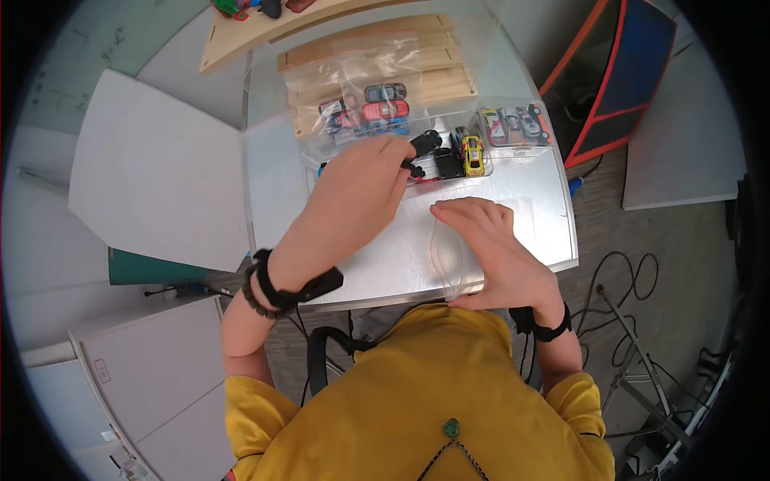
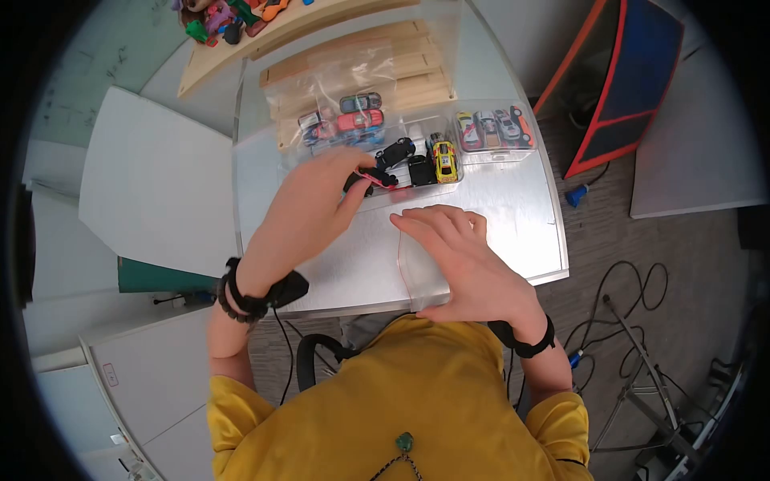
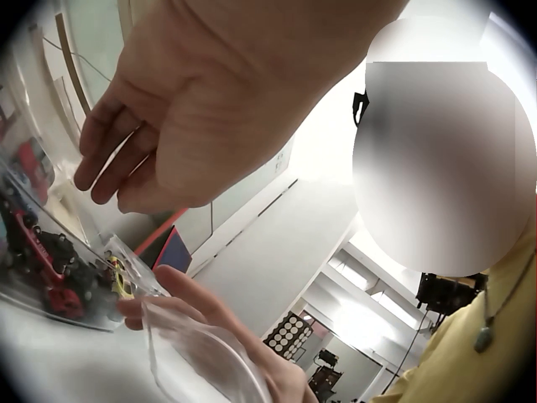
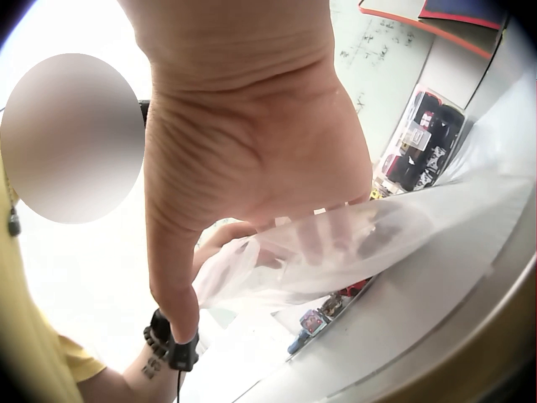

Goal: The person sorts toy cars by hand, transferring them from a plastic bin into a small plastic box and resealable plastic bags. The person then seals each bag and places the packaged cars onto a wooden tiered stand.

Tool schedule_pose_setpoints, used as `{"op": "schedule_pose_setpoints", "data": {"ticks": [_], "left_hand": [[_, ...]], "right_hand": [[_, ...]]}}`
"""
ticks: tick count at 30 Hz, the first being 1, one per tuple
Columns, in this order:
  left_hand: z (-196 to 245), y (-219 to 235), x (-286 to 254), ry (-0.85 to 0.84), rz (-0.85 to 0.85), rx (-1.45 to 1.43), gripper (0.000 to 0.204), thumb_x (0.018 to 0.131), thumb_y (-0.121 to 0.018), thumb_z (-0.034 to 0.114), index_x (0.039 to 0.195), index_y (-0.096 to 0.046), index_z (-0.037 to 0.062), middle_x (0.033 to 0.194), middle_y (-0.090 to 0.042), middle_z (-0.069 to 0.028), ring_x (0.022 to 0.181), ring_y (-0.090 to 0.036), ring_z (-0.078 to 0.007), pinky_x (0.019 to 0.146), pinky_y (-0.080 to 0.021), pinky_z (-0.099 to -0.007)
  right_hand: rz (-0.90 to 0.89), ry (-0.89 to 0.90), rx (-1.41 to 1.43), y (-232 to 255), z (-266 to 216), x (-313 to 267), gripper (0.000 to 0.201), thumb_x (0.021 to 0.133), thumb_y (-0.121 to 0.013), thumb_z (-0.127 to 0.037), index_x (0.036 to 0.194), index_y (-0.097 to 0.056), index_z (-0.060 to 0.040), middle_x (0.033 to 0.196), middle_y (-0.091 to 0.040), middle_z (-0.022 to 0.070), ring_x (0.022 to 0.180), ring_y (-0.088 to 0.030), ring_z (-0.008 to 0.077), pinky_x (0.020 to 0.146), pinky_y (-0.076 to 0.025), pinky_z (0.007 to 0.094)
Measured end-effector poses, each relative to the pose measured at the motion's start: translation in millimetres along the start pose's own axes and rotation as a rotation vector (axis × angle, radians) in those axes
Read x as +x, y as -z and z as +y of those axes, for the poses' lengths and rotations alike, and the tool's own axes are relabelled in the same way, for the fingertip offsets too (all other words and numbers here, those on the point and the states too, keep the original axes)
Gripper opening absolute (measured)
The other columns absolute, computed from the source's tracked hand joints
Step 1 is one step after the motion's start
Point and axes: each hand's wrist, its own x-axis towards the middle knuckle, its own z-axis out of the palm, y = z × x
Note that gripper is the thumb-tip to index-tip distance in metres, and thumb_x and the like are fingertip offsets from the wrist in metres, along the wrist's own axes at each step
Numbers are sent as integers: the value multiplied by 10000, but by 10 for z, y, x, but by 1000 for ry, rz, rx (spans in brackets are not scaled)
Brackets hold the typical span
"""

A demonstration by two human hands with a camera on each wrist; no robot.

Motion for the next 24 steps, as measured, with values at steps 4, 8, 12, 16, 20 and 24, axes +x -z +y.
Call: {"op": "schedule_pose_setpoints", "data": {"ticks": [4,8,12,16,20,24], "left_hand": [[-284,-335,472,78,-87,61,250,899,-778,52,1122,-695,-23,1038,-751,-229,1057,-726,-432,894,-571,-511],[-222,-581,671,116,-207,214,238,890,-790,70,1087,-693,-24,958,-748,-246,964,-738,-465,839,-584,-542],[-299,-678,674,16,-193,312,227,871,-796,68,1040,-680,-27,930,-741,-260,933,-735,-485,816,-587,-552],[-314,-607,641,41,-189,276,301,879,-774,36,1157,-668,-11,963,-745,-266,979,-726,-488,838,-587,-542],[50,-222,424,53,9,71,430,901,-786,19,1306,-642,19,974,-753,-225,940,-755,-401,845,-601,-459],[264,-48,-87,253,-145,-425,532,905,-839,25,1391,-627,53,1034,-745,-111,914,-716,-201,862,-583,-331]], "right_hand": [[13,-5,-14,-18,-49,-44,1177,627,-958,-350,1636,-420,-71,1619,-463,154,1484,-407,383,1206,-283,511],[39,-12,15,-45,-58,-99,1185,624,-956,-258,1659,-394,-126,1604,-465,132,1484,-405,386,1195,-285,531],[51,5,15,-47,-31,-129,1186,631,-957,-261,1664,-388,-128,1609,-463,126,1485,-399,389,1202,-284,539],[60,2,4,-32,-12,-140,1191,633,-962,-268,1666,-385,-130,1611,-461,126,1480,-403,391,1205,-283,543],[78,-7,7,-16,31,-154,1195,630,-967,-261,1666,-385,-132,1609,-461,126,1476,-407,392,1204,-285,540],[88,-37,2,25,78,-150,1184,623,-970,-229,1655,-397,-129,1600,-469,122,1472,-412,389,1198,-291,527]]}}
